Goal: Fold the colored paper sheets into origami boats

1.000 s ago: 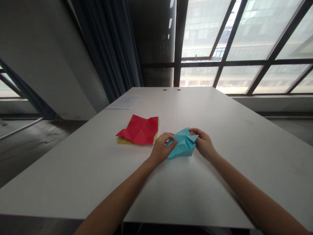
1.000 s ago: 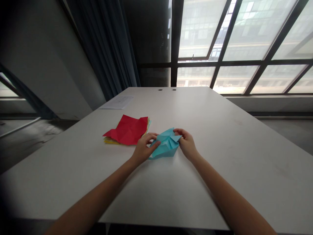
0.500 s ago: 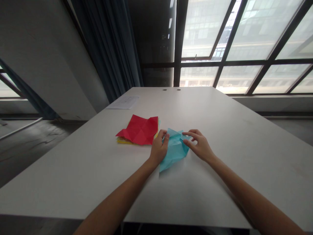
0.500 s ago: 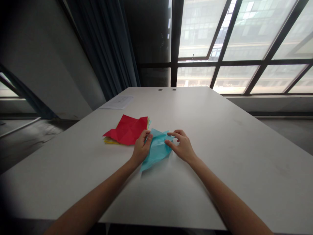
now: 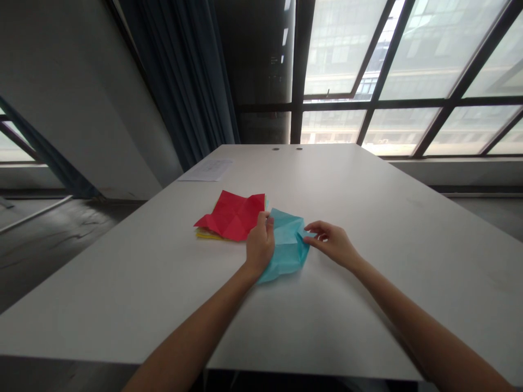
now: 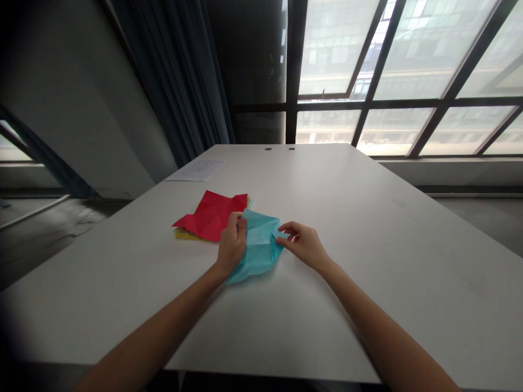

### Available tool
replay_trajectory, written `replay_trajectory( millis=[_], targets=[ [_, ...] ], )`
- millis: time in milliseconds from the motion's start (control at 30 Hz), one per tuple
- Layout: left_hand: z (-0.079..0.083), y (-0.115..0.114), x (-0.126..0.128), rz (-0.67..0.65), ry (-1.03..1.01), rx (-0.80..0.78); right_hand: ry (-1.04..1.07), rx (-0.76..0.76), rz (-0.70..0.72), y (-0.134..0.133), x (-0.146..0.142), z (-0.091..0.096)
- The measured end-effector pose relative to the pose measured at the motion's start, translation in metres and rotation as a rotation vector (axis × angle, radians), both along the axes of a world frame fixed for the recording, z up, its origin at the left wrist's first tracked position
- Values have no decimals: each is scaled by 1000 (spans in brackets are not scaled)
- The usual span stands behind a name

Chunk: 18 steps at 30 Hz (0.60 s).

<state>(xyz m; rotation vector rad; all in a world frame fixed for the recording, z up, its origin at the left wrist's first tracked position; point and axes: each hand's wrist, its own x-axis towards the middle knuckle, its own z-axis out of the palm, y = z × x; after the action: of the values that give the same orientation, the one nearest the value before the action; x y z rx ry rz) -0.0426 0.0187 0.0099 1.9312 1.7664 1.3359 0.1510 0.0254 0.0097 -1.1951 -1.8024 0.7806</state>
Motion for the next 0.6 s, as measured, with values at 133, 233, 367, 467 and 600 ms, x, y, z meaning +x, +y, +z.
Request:
replay_trajectory(
  millis=[133, 233, 367, 467, 600],
  targets=[
    [2, 2, -3, 27, -24, 26, 204, -117, 60, 4, 3, -2],
    [4, 6, -8, 80, -61, 61, 446, -198, 41, 11, 13, -3],
    [5, 9, -12, 66, -99, 79, 547, -240, 23, 19, 23, -7],
    [3, 8, -10, 39, -120, 49, 356, -125, -5, 20, 24, -10],
    [3, 5, -7, 38, -114, 35, 11, 134, -110, 16, 19, -11]
  ],
)
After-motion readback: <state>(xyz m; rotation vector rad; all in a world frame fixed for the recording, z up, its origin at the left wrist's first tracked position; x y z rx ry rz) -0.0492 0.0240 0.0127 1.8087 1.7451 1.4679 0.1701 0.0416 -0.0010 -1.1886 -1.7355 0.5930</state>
